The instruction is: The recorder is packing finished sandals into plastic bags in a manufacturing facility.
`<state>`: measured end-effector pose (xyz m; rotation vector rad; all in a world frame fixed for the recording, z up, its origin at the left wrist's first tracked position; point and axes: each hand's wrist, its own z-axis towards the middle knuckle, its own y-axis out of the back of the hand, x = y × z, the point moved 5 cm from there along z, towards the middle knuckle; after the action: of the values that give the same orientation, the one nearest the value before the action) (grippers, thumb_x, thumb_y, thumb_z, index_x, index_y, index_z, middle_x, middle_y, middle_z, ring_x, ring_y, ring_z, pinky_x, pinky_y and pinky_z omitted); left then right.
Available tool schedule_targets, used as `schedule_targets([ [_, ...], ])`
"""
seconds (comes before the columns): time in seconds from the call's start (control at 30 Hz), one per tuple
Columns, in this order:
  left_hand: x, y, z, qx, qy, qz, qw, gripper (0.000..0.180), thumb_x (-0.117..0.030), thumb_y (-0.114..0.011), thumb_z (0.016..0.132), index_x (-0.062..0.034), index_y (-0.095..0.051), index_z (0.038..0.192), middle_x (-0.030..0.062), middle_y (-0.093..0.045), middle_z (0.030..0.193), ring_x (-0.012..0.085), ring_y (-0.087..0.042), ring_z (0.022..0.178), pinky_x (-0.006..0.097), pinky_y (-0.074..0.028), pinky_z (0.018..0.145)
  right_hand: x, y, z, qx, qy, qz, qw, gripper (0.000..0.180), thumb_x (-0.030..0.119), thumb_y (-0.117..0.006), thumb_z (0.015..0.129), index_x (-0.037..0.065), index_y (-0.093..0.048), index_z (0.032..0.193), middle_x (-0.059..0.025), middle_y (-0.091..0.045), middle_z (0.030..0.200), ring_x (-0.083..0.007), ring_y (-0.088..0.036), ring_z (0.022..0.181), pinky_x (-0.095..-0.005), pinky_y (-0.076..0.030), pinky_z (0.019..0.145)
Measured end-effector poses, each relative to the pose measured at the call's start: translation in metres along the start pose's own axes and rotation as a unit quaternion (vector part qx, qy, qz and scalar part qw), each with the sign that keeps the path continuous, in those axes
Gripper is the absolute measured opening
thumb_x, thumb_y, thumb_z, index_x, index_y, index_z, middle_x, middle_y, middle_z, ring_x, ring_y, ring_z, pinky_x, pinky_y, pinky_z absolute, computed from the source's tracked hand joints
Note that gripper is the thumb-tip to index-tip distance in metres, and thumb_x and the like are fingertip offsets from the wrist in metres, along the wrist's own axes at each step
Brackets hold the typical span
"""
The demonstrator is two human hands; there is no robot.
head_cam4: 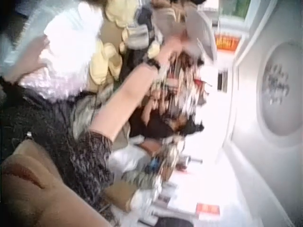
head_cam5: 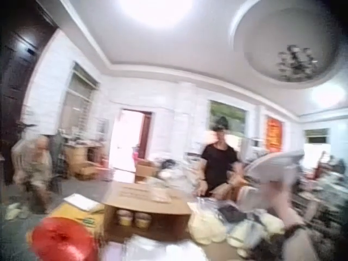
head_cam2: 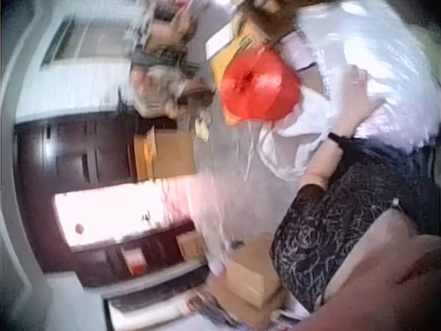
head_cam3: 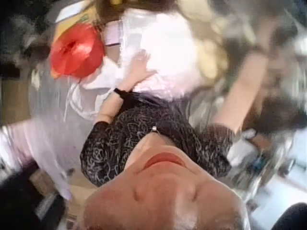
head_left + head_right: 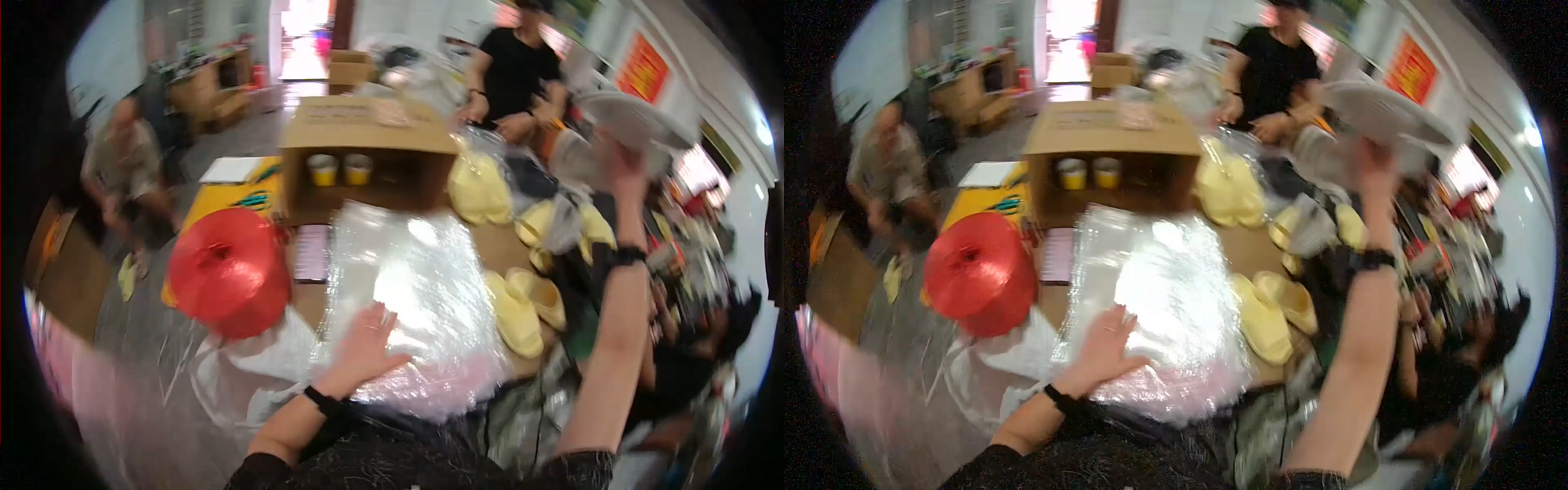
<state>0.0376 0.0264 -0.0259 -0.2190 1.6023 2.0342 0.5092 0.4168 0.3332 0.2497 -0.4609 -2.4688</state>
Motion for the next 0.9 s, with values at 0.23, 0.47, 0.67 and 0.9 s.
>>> schedule_targets([
  [0.23,-0.006,0.016,0.004,-0.013,-0.012,0.025,1.000,0.093,-0.065,-0.064,0.083,0.0009,-0.043,0.145,0.0317,-0.034,0.152,0.0457,-0.029,0.143,0.054,-0.022,0.118,0.063,-0.058,-0.095,0.064,-0.343,0.100,0.932,0.054,0.028,-0.073,0.086,-0.004,-0.058,0.126,-0.0222,-0.068,0.119,-0.0385,-0.064,0.109,-0.0401,-0.048,0.094],
  [0.47,0.001,0.008,-0.014,0.003,0.012,0.007,1.000,0.095,-0.069,-0.060,0.085,-0.0002,-0.041,0.147,0.0312,-0.028,0.155,0.0458,-0.024,0.146,0.053,-0.019,0.119,0.093,-0.084,-0.163,0.107,-0.414,0.154,0.891,0.041,0.030,-0.076,0.084,-0.001,-0.069,0.109,-0.0156,-0.064,0.088,-0.0309,-0.061,0.081,-0.0397,-0.048,0.076],
  [0.67,0.000,0.004,-0.007,-0.006,-0.005,0.032,0.999,0.095,-0.069,-0.060,0.085,0.0000,-0.041,0.147,0.0297,-0.030,0.155,0.0441,-0.026,0.145,0.053,-0.021,0.118,0.116,-0.049,-0.096,0.013,-0.280,0.008,0.960,0.041,0.033,-0.077,0.084,-0.005,-0.067,0.096,-0.0134,-0.062,0.084,-0.0309,-0.058,0.084,-0.0401,-0.045,0.078],
  [0.9,0.001,0.007,-0.010,-0.031,-0.014,0.039,0.999,0.096,-0.070,-0.060,0.084,0.0002,-0.041,0.147,0.0296,-0.032,0.153,0.0444,-0.029,0.143,0.054,-0.022,0.118,0.221,0.043,-0.020,-0.145,-0.230,0.151,0.950,0.039,0.030,-0.074,0.090,-0.007,-0.061,0.087,-0.0054,-0.056,0.071,-0.0132,-0.048,0.065,-0.0290,-0.040,0.061],
])
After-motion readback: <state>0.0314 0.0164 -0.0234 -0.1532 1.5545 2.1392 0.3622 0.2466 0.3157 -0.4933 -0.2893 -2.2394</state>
